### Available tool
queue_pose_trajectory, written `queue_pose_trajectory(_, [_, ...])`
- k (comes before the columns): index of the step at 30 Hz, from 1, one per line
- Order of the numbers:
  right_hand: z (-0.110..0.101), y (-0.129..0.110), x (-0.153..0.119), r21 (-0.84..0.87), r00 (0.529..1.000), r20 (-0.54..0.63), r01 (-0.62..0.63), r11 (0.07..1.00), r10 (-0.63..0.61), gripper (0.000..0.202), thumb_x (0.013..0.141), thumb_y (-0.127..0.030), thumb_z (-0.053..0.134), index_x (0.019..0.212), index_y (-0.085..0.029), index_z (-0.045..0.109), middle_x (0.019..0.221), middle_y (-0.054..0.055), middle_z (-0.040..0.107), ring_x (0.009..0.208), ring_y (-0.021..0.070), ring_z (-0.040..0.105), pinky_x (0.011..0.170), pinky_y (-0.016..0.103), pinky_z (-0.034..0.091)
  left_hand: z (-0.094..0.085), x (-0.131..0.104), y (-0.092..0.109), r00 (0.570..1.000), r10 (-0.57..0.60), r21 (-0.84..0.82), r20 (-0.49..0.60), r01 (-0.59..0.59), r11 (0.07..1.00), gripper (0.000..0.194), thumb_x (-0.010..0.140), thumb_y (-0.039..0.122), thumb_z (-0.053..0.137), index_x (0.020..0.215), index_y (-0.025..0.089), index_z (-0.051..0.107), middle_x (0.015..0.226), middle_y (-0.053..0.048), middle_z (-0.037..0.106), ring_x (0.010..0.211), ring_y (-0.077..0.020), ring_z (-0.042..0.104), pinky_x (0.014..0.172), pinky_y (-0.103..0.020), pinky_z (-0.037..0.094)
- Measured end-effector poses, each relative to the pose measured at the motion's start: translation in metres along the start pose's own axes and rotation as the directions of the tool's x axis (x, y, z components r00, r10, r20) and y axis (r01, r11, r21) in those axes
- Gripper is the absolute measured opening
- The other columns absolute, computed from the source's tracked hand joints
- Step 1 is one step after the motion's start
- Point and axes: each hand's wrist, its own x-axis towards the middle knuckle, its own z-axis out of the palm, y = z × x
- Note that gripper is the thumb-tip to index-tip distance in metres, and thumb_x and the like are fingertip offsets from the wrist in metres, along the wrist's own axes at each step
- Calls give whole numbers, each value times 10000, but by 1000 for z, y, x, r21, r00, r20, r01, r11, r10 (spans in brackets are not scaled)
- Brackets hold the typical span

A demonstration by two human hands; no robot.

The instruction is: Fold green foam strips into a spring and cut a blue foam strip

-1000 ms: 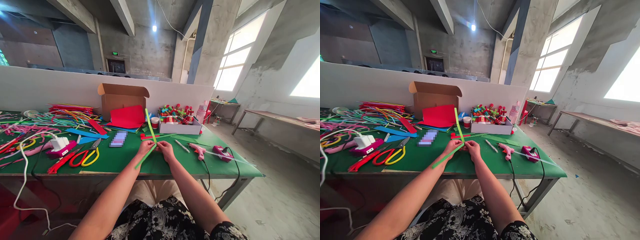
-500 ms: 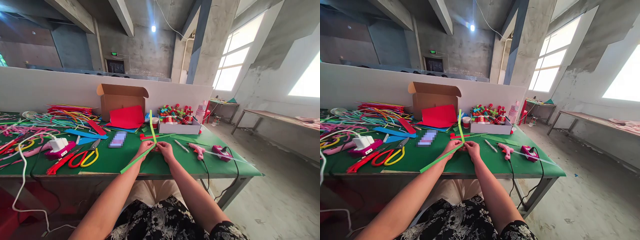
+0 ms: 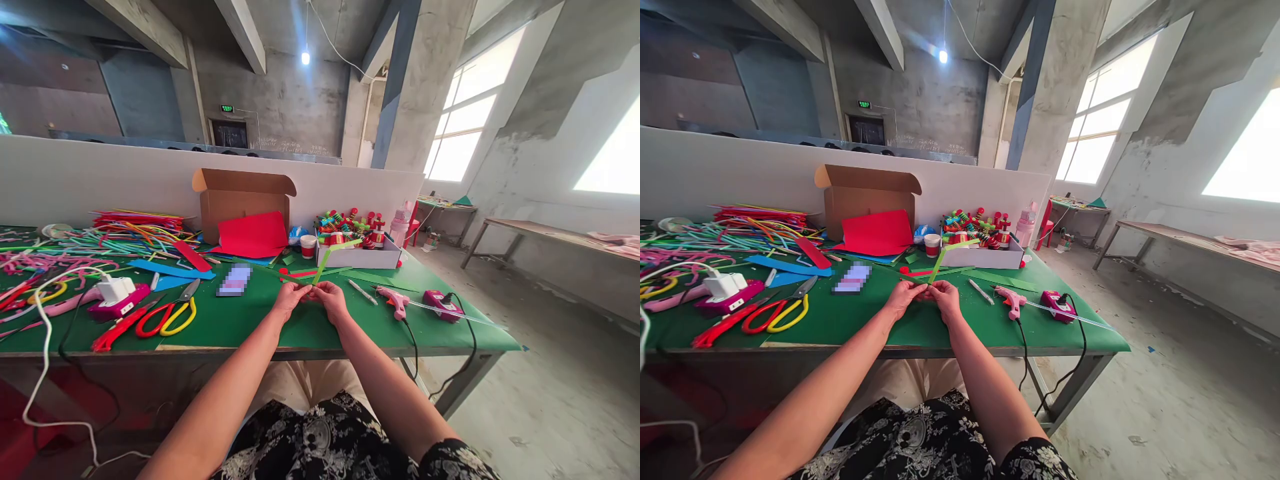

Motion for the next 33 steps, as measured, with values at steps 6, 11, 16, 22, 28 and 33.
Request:
queue_pose_trajectory(6, [0,0,-1,7,998,44,-40,999,40,308,513,-332,860,656,-165,643,597,2,679,541,125,638,628,272,562,3,0,-1,996,3,-11,-90,-4,1000,273,517,361,832,627,147,702,583,-24,673,525,-131,574,568,-270,473])
queue_pose_trajectory(11, [-1,2,1,7,999,39,-33,999,33,338,492,-372,867,637,-175,635,576,-17,666,526,116,626,627,270,559,2,-1,0,997,4,-2,-71,-4,1000,293,518,386,823,644,151,703,606,-34,683,541,-141,586,555,-267,467])
queue_pose_trajectory(16, [-2,2,1,-13,997,63,-39,999,39,343,481,-372,869,627,-175,629,554,-16,655,528,122,624,642,279,557,1,-1,2,999,21,-34,-38,-22,999,290,494,373,835,609,161,676,566,-9,656,536,-131,580,579,-268,485])
queue_pose_trajectory(22, [-1,2,0,-35,997,62,-46,998,48,324,506,-383,854,651,-174,655,580,-18,652,532,119,612,604,270,550,3,-2,5,992,35,-12,-123,-36,999,269,504,356,825,596,165,660,544,-2,633,521,-134,568,569,-278,484])
queue_pose_trajectory(28, [0,2,2,-40,999,30,-44,998,46,329,547,-436,832,647,-176,657,575,-21,637,498,106,583,560,264,539,3,-2,5,988,17,11,-151,-15,1000,245,513,340,817,585,163,665,532,-6,632,502,-127,552,550,-268,473])
queue_pose_trajectory(33, [0,4,3,-65,999,25,-43,997,45,371,495,-448,852,615,-176,631,547,-20,627,503,117,590,551,265,539,3,-2,5,990,17,29,-138,-13,999,244,510,340,820,568,165,659,529,-6,637,501,-128,559,526,-253,466])
